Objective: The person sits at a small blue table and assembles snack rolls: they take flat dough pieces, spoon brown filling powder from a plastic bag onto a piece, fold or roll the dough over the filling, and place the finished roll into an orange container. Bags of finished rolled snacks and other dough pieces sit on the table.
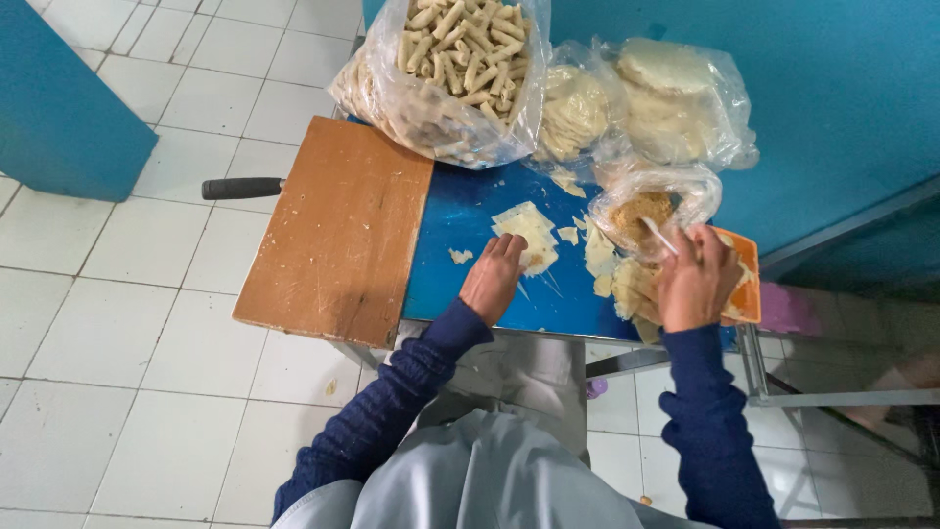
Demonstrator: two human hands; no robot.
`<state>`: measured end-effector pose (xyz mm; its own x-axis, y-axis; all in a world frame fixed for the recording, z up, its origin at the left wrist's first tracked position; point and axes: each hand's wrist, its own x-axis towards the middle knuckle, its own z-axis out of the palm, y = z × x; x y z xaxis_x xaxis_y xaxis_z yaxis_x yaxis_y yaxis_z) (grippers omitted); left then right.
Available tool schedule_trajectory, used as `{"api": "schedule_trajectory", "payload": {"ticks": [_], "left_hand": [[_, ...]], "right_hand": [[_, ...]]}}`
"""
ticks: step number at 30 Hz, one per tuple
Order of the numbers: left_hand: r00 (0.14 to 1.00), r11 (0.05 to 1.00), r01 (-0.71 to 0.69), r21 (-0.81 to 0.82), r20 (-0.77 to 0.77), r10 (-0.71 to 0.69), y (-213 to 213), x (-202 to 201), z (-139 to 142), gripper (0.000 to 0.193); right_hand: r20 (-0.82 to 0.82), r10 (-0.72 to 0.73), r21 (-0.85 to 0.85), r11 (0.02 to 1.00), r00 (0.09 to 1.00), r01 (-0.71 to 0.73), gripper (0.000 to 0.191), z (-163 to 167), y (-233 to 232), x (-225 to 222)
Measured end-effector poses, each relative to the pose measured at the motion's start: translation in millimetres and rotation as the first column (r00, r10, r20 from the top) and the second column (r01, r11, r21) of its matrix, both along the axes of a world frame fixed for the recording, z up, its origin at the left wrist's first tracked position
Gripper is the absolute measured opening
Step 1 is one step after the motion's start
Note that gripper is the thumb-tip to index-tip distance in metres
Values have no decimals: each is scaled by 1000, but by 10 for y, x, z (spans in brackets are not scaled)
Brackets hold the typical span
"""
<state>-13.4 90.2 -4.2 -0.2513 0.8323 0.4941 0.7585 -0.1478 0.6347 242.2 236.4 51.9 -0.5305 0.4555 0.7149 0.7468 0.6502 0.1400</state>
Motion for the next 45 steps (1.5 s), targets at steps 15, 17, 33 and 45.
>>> {"api": "schedule_trajectory", "payload": {"ticks": [15, 17, 33, 45], "left_hand": [[999, 999, 44, -7, -10, -44, -15, -11, -25, 44], [999, 999, 43, -13, 7, -43, -23, -6, -34, 44], [996, 998, 63, -21, -59, -65, -42, -20, -7, 46], [997, 996, 75, -48, -2, -75, -39, -32, 10, 48]], "right_hand": [[-211, 338, -395, 829, 917, -396, 13, -367, -397, -971], [-222, 334, -413, 819, 916, -399, 10, -380, -400, -967], [-270, 383, -391, 795, 883, -464, 15, -334, -519, -1018], [-180, 533, -345, 753, 827, -561, 23, -273, -538, -954]]}}
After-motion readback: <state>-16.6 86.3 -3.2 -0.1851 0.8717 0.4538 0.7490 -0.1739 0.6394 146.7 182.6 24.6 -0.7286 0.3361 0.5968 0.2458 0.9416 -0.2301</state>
